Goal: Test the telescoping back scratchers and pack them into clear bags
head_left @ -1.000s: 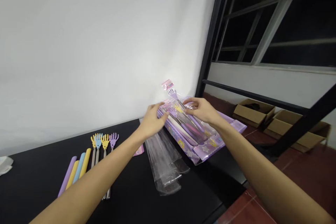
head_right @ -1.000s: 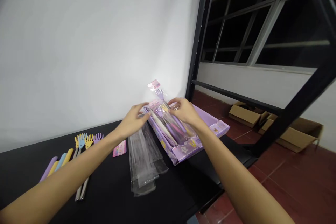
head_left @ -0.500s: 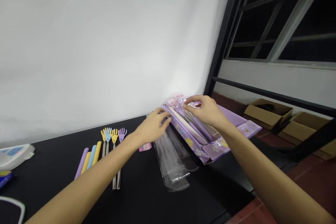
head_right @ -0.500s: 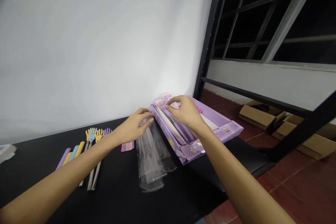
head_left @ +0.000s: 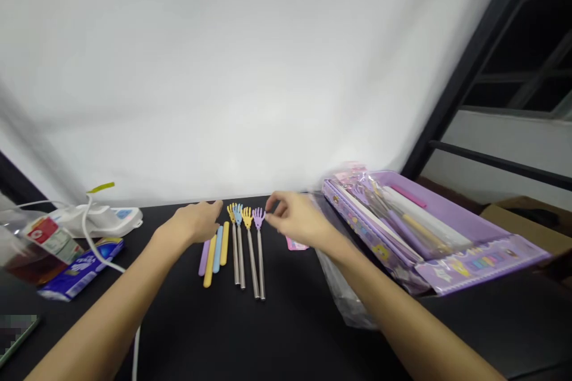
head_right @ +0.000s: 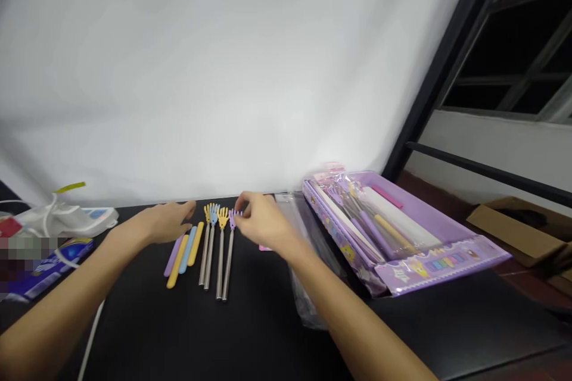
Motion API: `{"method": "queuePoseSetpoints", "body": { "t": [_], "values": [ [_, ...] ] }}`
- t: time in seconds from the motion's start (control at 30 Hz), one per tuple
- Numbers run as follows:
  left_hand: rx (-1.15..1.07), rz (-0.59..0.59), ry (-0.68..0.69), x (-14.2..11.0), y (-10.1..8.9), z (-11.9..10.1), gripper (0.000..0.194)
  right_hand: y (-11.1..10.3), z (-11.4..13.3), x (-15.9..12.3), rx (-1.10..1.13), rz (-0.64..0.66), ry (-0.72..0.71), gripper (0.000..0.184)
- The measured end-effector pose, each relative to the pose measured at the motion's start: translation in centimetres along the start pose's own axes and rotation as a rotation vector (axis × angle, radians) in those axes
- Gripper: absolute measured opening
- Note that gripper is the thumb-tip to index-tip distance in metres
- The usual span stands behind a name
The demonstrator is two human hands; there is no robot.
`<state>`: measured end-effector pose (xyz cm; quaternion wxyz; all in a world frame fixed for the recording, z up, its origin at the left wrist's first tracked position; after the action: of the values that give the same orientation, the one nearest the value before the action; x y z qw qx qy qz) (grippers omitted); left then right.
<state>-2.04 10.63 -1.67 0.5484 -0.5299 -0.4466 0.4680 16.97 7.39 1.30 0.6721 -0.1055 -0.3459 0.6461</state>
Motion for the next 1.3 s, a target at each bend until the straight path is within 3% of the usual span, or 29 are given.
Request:
{"method": "queuePoseSetpoints", "body": {
  "t": [0.13, 0.3, 0.5, 0.7, 0.83, 0.9, 0.97, 1.03, 1.07, 1.17, 1.3],
  "values": [
    [-0.166, 0.206, -0.055, -0.4, 2.1, 1.5, 0.023, 4.5, -0.9, -1.6, -0.196, 0.076, -0.008, 0.01],
    [-0.321, 0.353, -0.092, -0.9, 3.2, 1.4, 0.032, 5.7, -2.0, -2.5, -0.235, 0.064, 0.039, 0.017],
    [-0.305, 0.36, -0.112, -1.2, 3.2, 1.2, 0.041, 5.1, -2.0, -3.5, -0.174, 0.092, 0.015, 0.01],
    [-0.212, 0.253, -0.052, -0.5, 1.9, 1.0, 0.049, 4.4, -3.3, -3.6, -0.208, 0.07, 0.112, 0.031],
    [-0.251, 0.054, 0.143, 0.2, -1.5, -0.5, 0.055, 3.6, -3.8, -3.5, 0.073, 0.116, 0.283, 0.042],
    [-0.325, 0.012, 0.298, -0.4, -3.1, -2.2, 0.04, 2.7, -3.4, -3.2, 0.324, 0.119, 0.357, 0.042],
    [-0.411, 0.03, 0.454, -1.5, -4.2, -4.2, 0.017, 1.3, -2.5, -2.6, 0.597, 0.075, 0.368, 0.028],
    [-0.463, 0.036, 0.561, -2.5, -4.9, -5.8, 0.02, -0.5, -1.8, -1.9, 0.863, 0.003, 0.346, 0.012],
    [-0.478, 0.025, 0.597, -2.9, -5.3, -6.3, 0.023, -1.3, -1.7, -1.6, 0.981, -0.032, 0.333, 0.011],
    [-0.496, -0.001, 0.649, -3.4, -5.7, -7.3, 0.027, -2.9, -1.9, -1.0, 1.207, -0.118, 0.297, 0.03],
    [-0.564, -0.019, 0.64, -3.3, -6.1, -7.4, 0.024, -3.7, -2.8, -0.7, 1.176, -0.192, 0.255, 0.046]
  ]
}}
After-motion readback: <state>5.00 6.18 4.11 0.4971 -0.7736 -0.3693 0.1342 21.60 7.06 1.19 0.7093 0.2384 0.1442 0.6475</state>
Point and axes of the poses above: each hand's wrist, its own x-axis towards the middle knuckle, its own y-axis out of the palm, z = x × y, the point moved 10 cm from there along x, towards the middle knuckle, and after that the axes turned 13 degrees about -z, right-handed, at the moved point
